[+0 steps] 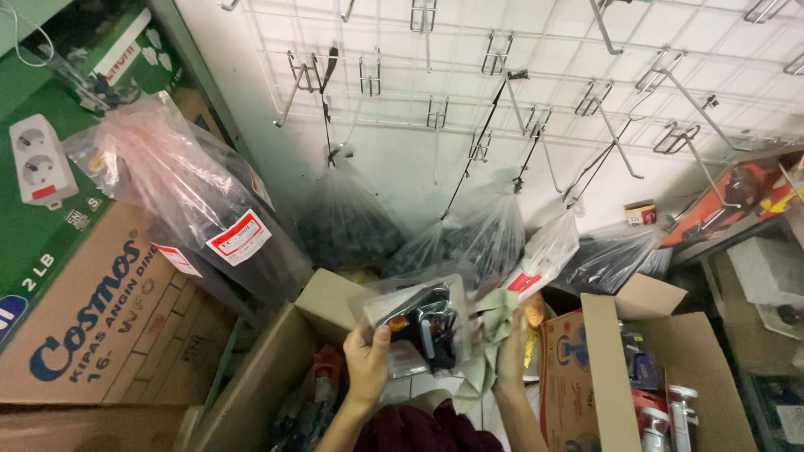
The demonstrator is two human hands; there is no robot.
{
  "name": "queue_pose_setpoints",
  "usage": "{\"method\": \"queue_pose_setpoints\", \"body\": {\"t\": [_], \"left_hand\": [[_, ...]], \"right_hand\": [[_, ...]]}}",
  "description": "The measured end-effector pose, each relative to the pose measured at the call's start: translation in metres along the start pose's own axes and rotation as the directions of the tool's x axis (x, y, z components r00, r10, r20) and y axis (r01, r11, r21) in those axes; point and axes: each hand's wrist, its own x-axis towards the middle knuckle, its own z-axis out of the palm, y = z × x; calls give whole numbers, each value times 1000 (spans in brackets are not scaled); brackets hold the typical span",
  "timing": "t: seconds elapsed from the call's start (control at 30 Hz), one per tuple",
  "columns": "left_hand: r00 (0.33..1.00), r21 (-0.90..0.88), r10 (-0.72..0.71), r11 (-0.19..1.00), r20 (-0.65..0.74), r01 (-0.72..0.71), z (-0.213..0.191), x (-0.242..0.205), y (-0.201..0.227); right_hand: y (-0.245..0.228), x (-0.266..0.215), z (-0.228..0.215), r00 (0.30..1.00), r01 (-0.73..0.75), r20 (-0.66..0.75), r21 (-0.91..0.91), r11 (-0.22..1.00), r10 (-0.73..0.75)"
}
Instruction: The person wipes the packaging of a multimeter, a hot glue gun, and a flashlight with a cloth, then places the items back into a cardboard box.
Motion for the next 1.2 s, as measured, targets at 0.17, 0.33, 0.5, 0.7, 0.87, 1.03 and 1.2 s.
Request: {"method": "queue_pose_setpoints", "body": {"t": [0.17,0.33,0.5,0.7,0.87,1.03,1.2], "left_hand": [[984,-4,-78,997,159,80,3,20,18],[988,340,-40,940,152,-14,21,36,42],[957,606,207,740,205,-290,39,11,50],[936,-288,-196,915,294,282,32,-20,-10],[906,-648,-376,643,196,407,-14,-3,-19],[973,-749,-218,632,74,198,-34,23,28],[993,-668,-116,738,7,91,-34,42,65]], "right_hand": [[7,-4,-20,958,-273,178,329,904,224],[92,-22,-25,911,251,351,-53,966,-218],[97,-18,-19,860,450,351,-179,875,-370],[50,-54,31,362,932,767,-284,225,-530],[3,-60,46,245,929,874,-87,360,-419],[-39,-33,26,286,883,915,-135,450,-285],[-109,6,-3,717,647,679,-563,513,-159]]}}
